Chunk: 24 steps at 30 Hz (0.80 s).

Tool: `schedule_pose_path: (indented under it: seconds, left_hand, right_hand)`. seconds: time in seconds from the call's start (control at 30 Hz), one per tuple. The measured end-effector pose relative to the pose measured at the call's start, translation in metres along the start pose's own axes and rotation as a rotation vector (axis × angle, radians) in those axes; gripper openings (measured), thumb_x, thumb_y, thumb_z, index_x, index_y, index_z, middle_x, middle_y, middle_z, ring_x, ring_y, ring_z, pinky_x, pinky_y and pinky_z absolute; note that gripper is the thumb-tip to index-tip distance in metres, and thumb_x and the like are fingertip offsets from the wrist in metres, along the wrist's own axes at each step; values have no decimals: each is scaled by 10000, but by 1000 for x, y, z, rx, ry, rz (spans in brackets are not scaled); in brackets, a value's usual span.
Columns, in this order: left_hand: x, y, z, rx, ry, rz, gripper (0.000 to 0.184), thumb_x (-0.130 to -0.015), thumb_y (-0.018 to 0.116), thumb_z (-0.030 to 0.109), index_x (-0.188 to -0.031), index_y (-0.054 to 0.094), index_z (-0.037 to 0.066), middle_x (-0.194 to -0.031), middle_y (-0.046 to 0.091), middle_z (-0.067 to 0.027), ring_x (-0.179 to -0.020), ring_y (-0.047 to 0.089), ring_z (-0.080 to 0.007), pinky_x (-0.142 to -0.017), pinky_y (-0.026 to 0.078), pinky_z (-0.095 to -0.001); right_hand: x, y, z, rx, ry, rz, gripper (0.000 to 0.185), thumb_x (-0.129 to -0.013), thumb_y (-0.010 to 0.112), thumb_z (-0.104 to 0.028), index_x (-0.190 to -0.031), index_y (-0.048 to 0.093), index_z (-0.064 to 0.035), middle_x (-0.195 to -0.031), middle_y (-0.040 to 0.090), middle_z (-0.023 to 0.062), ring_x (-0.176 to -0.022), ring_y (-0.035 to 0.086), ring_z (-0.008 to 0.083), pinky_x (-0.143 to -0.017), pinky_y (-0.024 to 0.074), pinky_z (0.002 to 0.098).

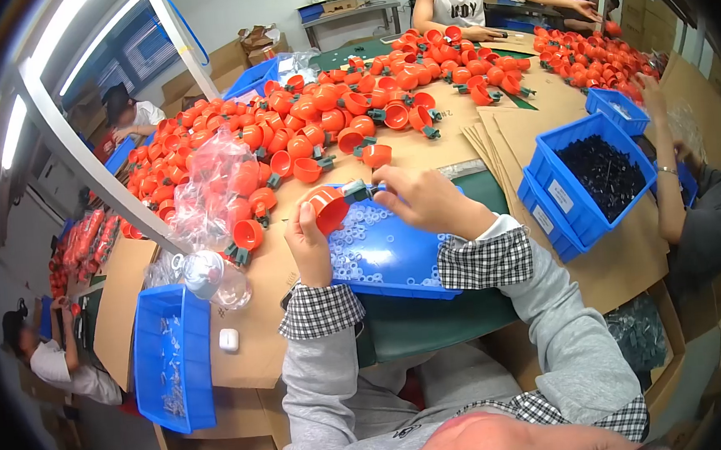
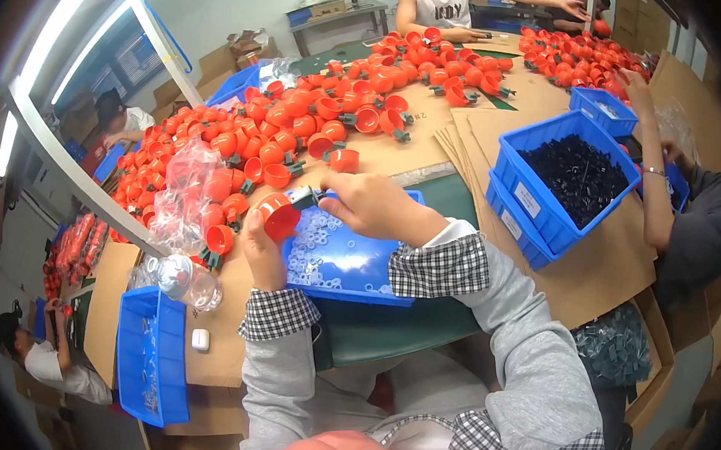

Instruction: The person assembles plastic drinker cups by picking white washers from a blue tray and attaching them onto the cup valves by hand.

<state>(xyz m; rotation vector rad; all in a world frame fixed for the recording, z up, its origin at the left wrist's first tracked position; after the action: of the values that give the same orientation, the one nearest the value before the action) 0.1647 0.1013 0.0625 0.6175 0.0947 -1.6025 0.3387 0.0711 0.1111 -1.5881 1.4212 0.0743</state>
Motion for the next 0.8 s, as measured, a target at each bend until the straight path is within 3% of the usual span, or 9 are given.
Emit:
schedule_pose_path:
  seconds: [0.1, 0.17, 0.2, 0.27, 0.33, 0.43, 0.67, 0.73, 0.8]
  left_hand:
    - [0, 2, 1, -8, 4, 12, 369, -941, 432, 270, -1113, 534, -40, -902, 604, -90, -722, 598, -132, -575, 517, -237]
    - [1, 6, 4, -26, 19, -5, 372, -941, 431, 272, -1110, 537, -42, -901, 604, -91, -719, 599, -134, -570, 514, -237]
    - [1, 7, 6, -27, 25, -11, 371, -940, 433, 272, -1106, 540, -42, -903, 604, -93, -717, 600, -138, -568, 512, -238]
    - [1, 8, 7, -28, 32, -18, 370, -940, 436, 273, -1102, 543, -42, -906, 605, -94, -714, 602, -142, -567, 511, -238]
    - [1, 7, 6, -36, 21, -21, 384, -941, 431, 290, -1084, 548, -46, -900, 607, -92, -715, 604, -143, -566, 509, -238]
    - [1, 0, 0, 48, -60, 13, 403, -944, 418, 310, -1069, 549, -50, -889, 611, -88, -707, 602, -140, -567, 508, -238]
    - [0, 3, 3, 28, -69, 29, 413, -946, 404, 321, -1062, 547, -49, -878, 611, -85, -696, 597, -138, -567, 503, -242]
    - [0, 3, 6, 32, -26, 37, 404, -945, 408, 312, -1068, 543, -49, -880, 609, -85, -700, 598, -138, -566, 500, -244]
    - [1, 1, 5, 25, -40, 32, 396, -943, 413, 302, -1064, 547, -50, -886, 610, -84, -721, 595, -136, -596, 498, -245]
  right_hand:
    - [4, 1, -9, 288, -200, 84, 287, -947, 426, -274, -876, 496, -4, -620, 536, 82, -548, 539, 154, -511, 419, 294]
    - [3, 18, 27, -216, 175, -121, 283, -949, 423, -274, -866, 501, -16, -625, 537, 76, -535, 525, 149, -508, 424, 291]
    - [2, 17, 30, -216, 175, -121, 283, -949, 423, -274, -866, 501, -16, -625, 537, 76, -535, 525, 149, -508, 424, 291]
    - [22, 50, 50, -1108, 758, -381, 283, -951, 417, -279, -857, 503, -26, -617, 533, 67, -523, 512, 145, -504, 429, 286]
    - [21, 48, 50, -1067, 736, -387, 263, -940, 446, -272, -879, 510, -25, -639, 542, 62, -538, 525, 135, -504, 437, 282]
    - [0, -9, -17, 158, -23, -16, 216, -872, 554, -209, -951, 515, -11, -703, 572, 96, -618, 590, 225, -530, 453, 327]
    - [1, 6, -4, 182, -129, -23, 263, -884, 532, -273, -767, 523, -37, -616, 567, 103, -594, 595, 265, -504, 459, 340]
    - [17, 45, 30, -1087, 652, -325, 289, -908, 497, -245, -701, 490, -44, -615, 547, 57, -520, 541, 188, -513, 438, 305]
    - [12, 38, 31, -973, 570, -273, 276, -912, 488, -246, -723, 494, -44, -618, 548, 54, -526, 545, 177, -509, 436, 297]
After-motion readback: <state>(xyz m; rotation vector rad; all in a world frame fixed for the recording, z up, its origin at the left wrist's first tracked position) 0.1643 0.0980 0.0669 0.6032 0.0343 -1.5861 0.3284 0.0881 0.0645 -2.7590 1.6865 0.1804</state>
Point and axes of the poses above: each hand's wrist, its own x-axis away from the middle knuckle, its own y-axis out of the palm, z = x × y, the point moved 8 cm from there along -x, towards the middle knuckle
